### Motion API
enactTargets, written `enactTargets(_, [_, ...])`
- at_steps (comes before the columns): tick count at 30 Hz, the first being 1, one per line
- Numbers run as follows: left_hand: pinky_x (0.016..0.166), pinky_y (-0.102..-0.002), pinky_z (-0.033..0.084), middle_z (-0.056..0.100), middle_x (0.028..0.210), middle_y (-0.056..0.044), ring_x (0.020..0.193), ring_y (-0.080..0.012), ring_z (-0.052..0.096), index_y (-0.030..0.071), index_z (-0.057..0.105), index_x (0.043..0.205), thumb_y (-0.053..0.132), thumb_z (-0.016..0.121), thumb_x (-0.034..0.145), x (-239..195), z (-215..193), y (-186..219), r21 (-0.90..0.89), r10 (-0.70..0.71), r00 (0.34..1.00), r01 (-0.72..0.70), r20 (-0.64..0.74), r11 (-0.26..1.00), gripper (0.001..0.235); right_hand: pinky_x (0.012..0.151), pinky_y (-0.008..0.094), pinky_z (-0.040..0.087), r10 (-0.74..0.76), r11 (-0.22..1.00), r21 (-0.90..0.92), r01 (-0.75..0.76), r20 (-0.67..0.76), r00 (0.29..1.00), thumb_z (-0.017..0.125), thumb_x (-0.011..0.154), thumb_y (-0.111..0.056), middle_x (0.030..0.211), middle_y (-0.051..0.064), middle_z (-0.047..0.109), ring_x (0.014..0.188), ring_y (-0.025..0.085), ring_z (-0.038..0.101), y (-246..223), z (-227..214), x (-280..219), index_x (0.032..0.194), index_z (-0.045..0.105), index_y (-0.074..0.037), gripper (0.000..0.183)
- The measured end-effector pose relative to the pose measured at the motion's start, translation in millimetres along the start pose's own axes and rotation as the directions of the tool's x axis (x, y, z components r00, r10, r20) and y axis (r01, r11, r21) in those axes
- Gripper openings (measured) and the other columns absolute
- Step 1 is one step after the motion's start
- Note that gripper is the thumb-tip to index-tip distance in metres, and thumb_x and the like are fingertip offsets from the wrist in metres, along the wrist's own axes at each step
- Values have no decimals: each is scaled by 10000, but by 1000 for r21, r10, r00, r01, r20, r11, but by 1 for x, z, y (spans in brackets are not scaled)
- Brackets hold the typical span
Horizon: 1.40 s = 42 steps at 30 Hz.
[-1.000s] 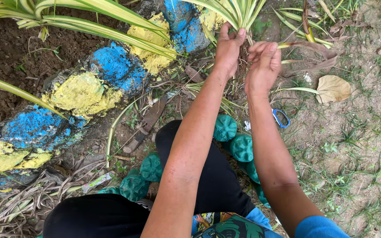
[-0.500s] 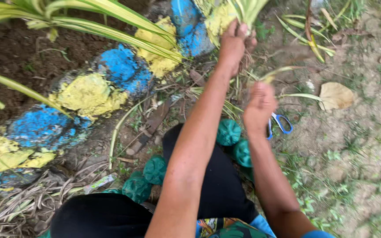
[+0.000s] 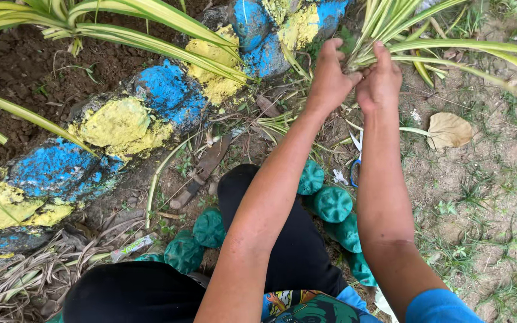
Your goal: The person uses a knife and scissors to trim the roots and dead leaves from a plant.
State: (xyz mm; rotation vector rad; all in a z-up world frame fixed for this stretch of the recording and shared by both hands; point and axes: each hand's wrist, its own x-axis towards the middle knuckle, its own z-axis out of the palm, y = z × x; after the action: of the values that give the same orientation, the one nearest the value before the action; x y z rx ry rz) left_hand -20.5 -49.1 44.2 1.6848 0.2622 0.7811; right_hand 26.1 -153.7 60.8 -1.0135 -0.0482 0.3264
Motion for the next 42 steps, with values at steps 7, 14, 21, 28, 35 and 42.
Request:
enactTargets(7, [858, -336, 603, 786, 943, -97, 876, -205, 777, 34, 798, 1040, 155, 800, 870, 2, -14, -6, 185, -395, 910, 370, 123, 910, 209, 1021, 444, 525, -15, 978, 207, 11, 16, 1000, 654, 1045, -163, 1201, 126, 685, 1092, 274, 651, 28, -27, -8, 1261, 540, -15, 286])
enactTargets(14, [862, -296, 474, 632, 845, -40, 825, -147, 559, -13, 690, 1082, 132, 610, 1099, 13, -6, -16, -800, -151, 938, 345, 311, 492, 167, 1028, 468, 560, -14, 941, 331, 73, -178, 984, 481, 1070, -74, 1245, 183, 648, 1129, 288, 657, 35, -61, 29, 1248, 506, 28, 207])
enactTargets(21, [488, -332, 325, 382, 643, 29, 539, -122, 345, 170, 652, 995, 188, 564, 1042, 2, 11, 20, -649, -524, 774, 608, 356, 458, 101, 658, 421, 566, 118, 910, 413, -43, -156, 981, 412, 1059, -173, 836, 161, 612, 724, 256, 612, 57, -142, 100, 1044, 565, 41, 264])
enactTargets(28, [546, -367, 358, 459, 660, -18, 589, -142, 413, 50, 544, 726, 196, 557, 984, 24, -41, 56, -396, -250, 968, 235, 14, 888, 297, 581, 423, 606, 179, 963, 267, 26, -712, 679, 406, 1033, -137, 813, 161, 622, 644, 260, 638, 40, -160, 109, 1038, 588, 52, 262])
enactTargets(35, [622, -398, 531, 623, 715, -70, 660, -261, 658, 30, 496, 1054, 457, 701, 914, 3, -19, 62, 361, -339, 882, 215, 328, 908, 494, 837, 380, 598, -140, 948, 263, 179, -159, 977, 414, 1088, -46, 1042, 169, 669, 929, 253, 659, 30, -131, 72, 1218, 541, 13, 191])
enactTargets(42, [925, -420, 619, 352, 1290, -153, 1073, -351, 672, 61, 395, 1344, 570, 664, 867, -24, 22, 47, 417, 379, 913, -406, 149, 814, 747, 845, 420, 642, -108, 953, 247, 177, -267, 957, 398, 1026, -96, 1044, 193, 679, 922, 296, 705, 23, -77, 30, 1168, 507, 12, 208])
